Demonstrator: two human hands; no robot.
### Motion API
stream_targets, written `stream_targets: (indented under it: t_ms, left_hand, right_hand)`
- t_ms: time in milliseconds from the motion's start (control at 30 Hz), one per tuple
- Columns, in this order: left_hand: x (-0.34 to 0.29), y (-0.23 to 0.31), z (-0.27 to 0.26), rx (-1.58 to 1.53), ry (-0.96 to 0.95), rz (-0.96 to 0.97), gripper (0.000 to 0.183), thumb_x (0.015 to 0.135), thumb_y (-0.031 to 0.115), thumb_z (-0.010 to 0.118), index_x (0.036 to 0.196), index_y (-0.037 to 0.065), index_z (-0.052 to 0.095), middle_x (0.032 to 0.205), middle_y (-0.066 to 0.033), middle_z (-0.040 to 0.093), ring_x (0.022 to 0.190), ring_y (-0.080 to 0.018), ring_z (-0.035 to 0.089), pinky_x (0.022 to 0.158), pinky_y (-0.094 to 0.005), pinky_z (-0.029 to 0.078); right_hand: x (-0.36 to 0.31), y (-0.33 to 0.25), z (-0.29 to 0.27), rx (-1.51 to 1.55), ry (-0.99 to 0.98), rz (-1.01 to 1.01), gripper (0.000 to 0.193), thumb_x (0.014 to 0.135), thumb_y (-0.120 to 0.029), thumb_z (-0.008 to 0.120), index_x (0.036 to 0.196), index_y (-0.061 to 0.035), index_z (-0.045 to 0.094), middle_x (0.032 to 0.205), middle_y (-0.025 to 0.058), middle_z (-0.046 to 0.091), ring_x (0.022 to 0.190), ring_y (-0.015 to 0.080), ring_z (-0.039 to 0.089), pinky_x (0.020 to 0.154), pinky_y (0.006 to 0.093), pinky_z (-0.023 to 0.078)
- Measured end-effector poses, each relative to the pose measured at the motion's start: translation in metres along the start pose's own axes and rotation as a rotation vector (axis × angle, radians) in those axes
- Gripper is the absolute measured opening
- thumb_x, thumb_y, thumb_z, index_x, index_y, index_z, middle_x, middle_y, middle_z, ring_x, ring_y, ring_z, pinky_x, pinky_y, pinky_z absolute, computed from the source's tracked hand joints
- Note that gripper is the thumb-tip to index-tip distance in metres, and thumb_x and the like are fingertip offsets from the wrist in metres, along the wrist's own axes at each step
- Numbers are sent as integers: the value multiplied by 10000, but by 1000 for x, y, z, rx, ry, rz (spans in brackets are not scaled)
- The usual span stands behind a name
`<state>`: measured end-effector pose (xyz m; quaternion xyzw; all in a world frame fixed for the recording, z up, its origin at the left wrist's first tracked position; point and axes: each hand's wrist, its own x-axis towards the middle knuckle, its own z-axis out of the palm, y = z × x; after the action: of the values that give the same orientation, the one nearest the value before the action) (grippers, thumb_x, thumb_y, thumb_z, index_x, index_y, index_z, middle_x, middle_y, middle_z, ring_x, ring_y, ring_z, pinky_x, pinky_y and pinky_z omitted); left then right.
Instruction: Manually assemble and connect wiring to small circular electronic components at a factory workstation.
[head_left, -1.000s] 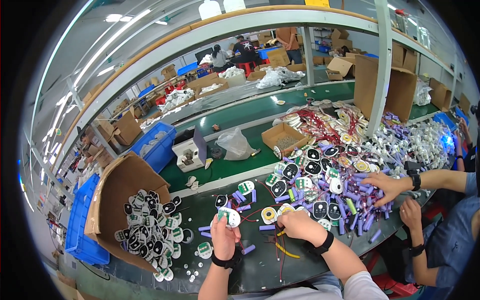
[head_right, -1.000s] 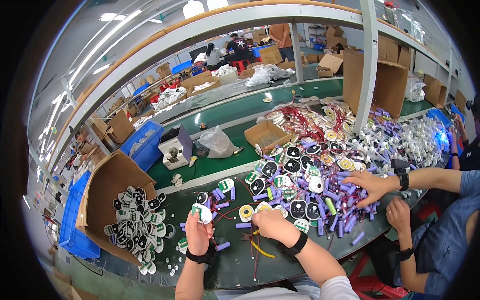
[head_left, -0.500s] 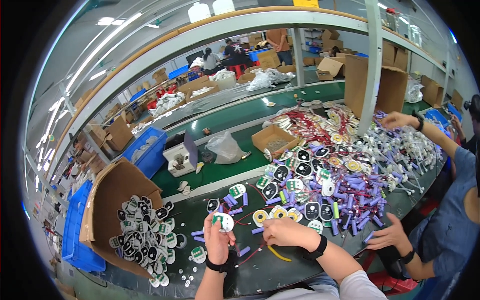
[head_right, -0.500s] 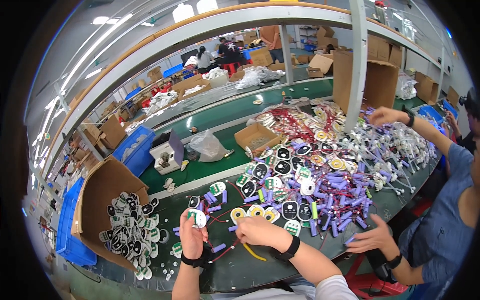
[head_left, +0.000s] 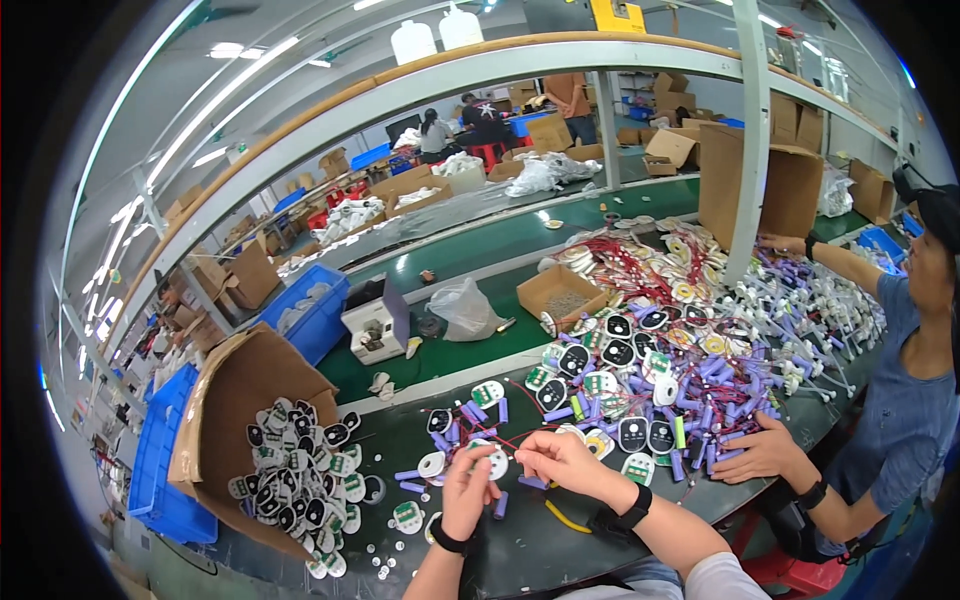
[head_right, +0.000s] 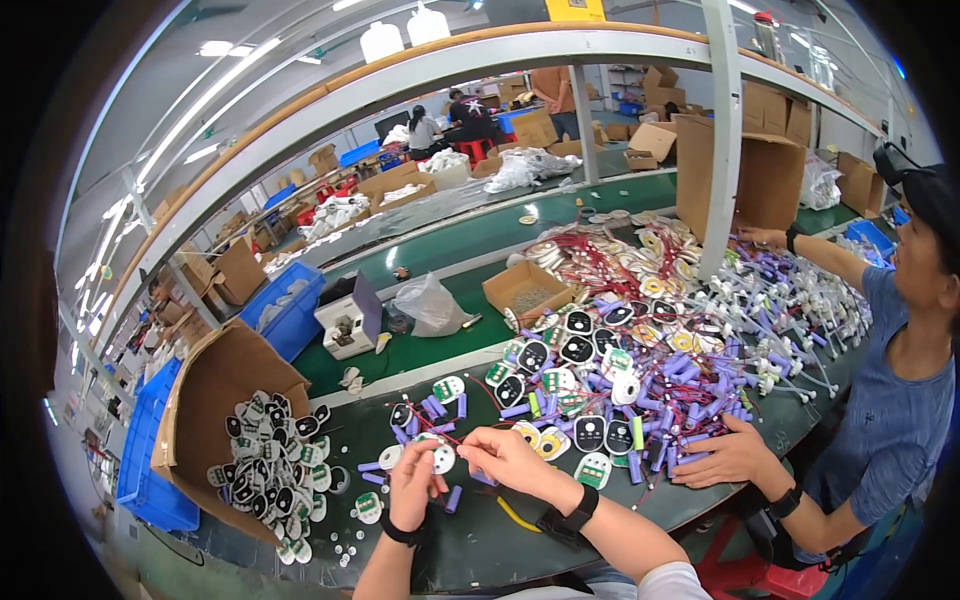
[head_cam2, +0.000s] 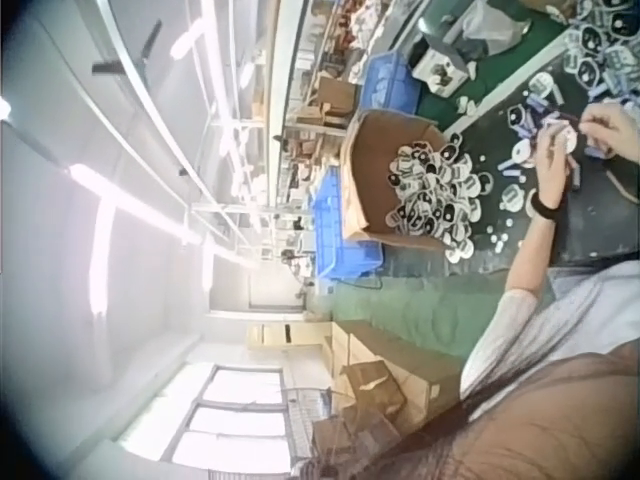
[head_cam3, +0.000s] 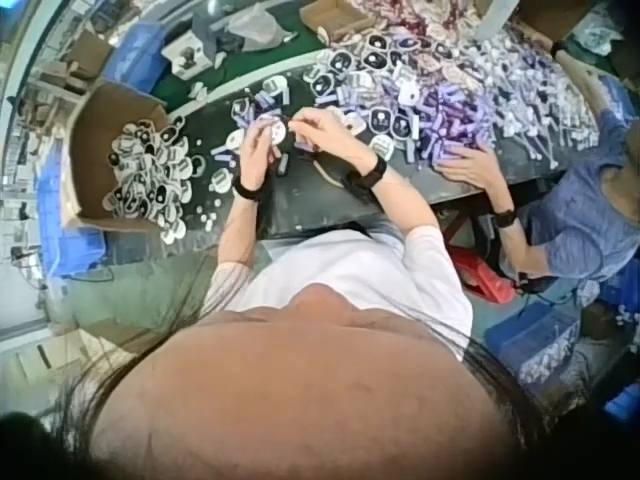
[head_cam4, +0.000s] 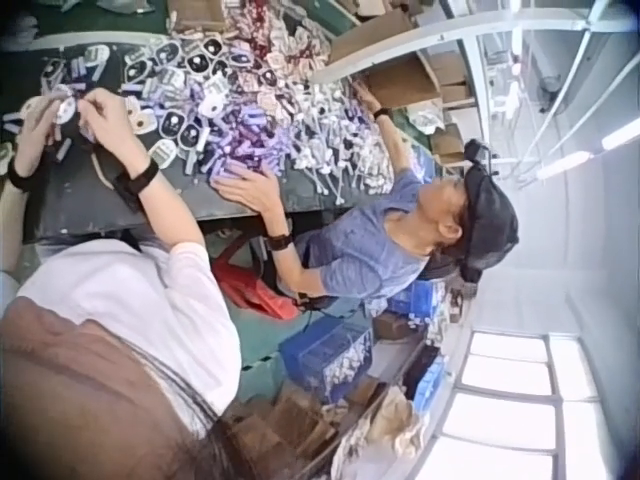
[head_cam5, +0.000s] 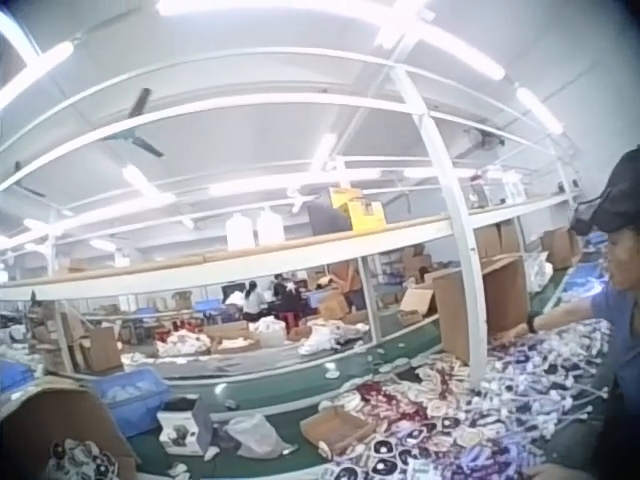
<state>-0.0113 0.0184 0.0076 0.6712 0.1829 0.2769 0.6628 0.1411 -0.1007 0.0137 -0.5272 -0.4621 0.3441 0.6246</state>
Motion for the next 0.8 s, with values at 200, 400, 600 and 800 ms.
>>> stream_targets:
  t_ms: [200,400,600,800]
  left_hand:
    - [-2,-3,3,69,3,141,156,875,91,585,1006,9,600,1010,-54,496,540,-76,534,447,-184,428]
    - [-7,15,17,403,35,193,127,794,123,679,842,10,645,841,-76,573,561,-117,563,461,-218,407]
    - [4,8,-6,250,302,204,54,795,61,651,782,14,626,905,-57,532,613,-97,543,370,-186,393]
    - [6,7,-5,608,270,451,278,763,3,649,1038,27,617,1062,-94,502,705,-127,573,494,-199,454]
  right_hand:
    - [-1,6,13,-266,-43,-109,176,900,-179,549,853,-14,590,664,26,583,551,76,531,473,233,400]
    - [0,4,12,-321,141,-307,114,889,-122,564,920,-21,606,765,9,597,626,38,525,516,200,407]
    - [-5,-22,-7,238,197,-220,142,923,-114,526,993,3,566,768,9,587,674,40,539,585,184,418]
    - [-11,-34,-15,59,301,-323,143,916,-132,543,955,-5,597,700,8,600,561,21,481,484,163,370]
